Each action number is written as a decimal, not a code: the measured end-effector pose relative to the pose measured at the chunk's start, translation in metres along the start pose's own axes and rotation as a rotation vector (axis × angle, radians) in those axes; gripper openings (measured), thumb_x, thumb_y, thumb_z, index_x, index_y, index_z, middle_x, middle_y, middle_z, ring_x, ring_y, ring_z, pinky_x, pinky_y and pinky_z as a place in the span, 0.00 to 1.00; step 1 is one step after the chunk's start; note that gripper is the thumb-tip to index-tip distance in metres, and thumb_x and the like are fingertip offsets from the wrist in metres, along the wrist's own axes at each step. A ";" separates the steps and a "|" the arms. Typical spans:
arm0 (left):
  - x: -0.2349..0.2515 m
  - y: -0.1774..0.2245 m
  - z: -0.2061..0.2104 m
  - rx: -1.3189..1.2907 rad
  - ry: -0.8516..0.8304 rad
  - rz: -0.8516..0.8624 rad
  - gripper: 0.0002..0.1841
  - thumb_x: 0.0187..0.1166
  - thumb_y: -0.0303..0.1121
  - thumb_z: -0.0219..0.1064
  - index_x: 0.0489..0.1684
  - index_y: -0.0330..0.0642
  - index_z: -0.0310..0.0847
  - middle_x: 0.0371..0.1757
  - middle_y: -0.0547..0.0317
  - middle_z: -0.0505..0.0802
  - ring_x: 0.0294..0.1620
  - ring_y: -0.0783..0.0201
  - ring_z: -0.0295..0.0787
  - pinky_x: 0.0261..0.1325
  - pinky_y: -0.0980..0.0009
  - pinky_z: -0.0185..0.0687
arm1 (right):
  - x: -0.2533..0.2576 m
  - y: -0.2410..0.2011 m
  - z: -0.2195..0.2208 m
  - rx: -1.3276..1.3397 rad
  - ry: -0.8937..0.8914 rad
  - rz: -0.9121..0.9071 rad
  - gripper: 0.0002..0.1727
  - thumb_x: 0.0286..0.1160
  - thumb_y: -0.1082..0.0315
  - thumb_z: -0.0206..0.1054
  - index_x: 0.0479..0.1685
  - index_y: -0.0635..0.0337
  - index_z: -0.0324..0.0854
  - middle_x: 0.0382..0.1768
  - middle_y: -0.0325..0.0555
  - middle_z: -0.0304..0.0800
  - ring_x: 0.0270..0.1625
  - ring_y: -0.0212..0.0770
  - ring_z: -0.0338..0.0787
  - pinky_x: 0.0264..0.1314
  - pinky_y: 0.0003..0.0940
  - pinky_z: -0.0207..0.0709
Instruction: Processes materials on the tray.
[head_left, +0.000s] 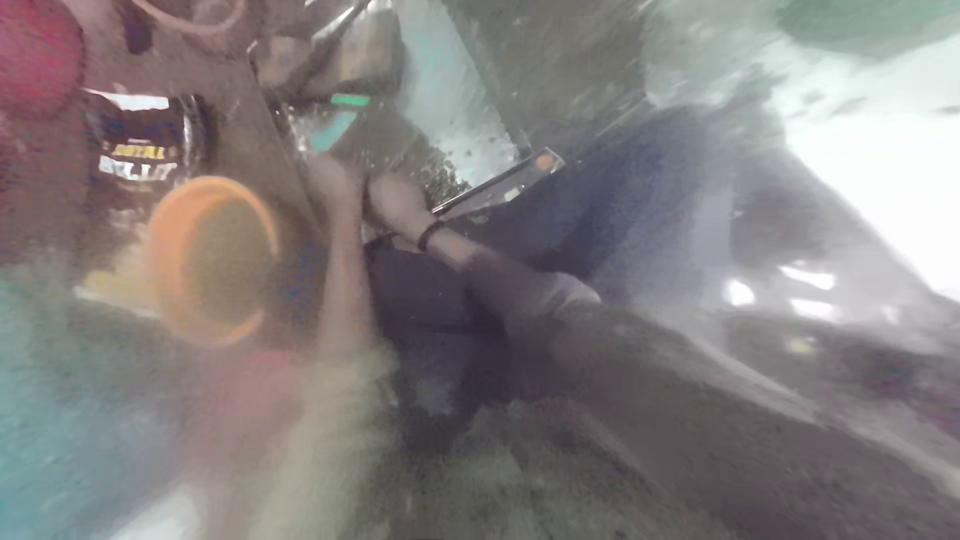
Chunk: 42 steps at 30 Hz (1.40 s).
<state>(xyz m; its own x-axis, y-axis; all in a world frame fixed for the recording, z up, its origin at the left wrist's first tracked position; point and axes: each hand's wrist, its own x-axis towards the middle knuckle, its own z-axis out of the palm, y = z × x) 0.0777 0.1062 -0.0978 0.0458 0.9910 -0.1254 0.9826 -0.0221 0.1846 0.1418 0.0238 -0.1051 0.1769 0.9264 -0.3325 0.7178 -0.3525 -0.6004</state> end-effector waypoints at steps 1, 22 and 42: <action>-0.003 0.002 -0.002 0.005 -0.008 -0.005 0.31 0.73 0.50 0.74 0.66 0.34 0.83 0.62 0.35 0.92 0.66 0.39 0.89 0.68 0.36 0.82 | -0.001 0.000 0.003 -0.005 0.021 0.004 0.18 0.81 0.54 0.68 0.56 0.58 0.87 0.51 0.57 0.94 0.54 0.60 0.94 0.49 0.63 0.86; -0.003 0.008 -0.006 -0.039 0.032 -0.073 0.36 0.70 0.42 0.74 0.80 0.36 0.73 0.67 0.38 0.90 0.69 0.43 0.89 0.71 0.41 0.81 | -0.006 0.002 0.002 0.006 -0.055 0.086 0.13 0.84 0.67 0.62 0.58 0.62 0.87 0.59 0.61 0.91 0.60 0.64 0.92 0.54 0.66 0.85; 0.001 -0.003 -0.005 -0.088 -0.018 -0.006 0.37 0.76 0.42 0.73 0.82 0.30 0.69 0.71 0.33 0.87 0.73 0.40 0.85 0.75 0.40 0.79 | -0.003 0.002 -0.015 -0.020 -0.070 -0.023 0.18 0.87 0.62 0.59 0.66 0.62 0.84 0.63 0.61 0.89 0.65 0.63 0.89 0.60 0.66 0.83</action>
<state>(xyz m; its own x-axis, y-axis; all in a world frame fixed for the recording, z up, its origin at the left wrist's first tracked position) 0.0739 0.1074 -0.0937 0.0439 0.9886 -0.1441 0.9632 -0.0036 0.2687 0.1525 0.0220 -0.0939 0.1133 0.9223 -0.3694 0.7342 -0.3282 -0.5943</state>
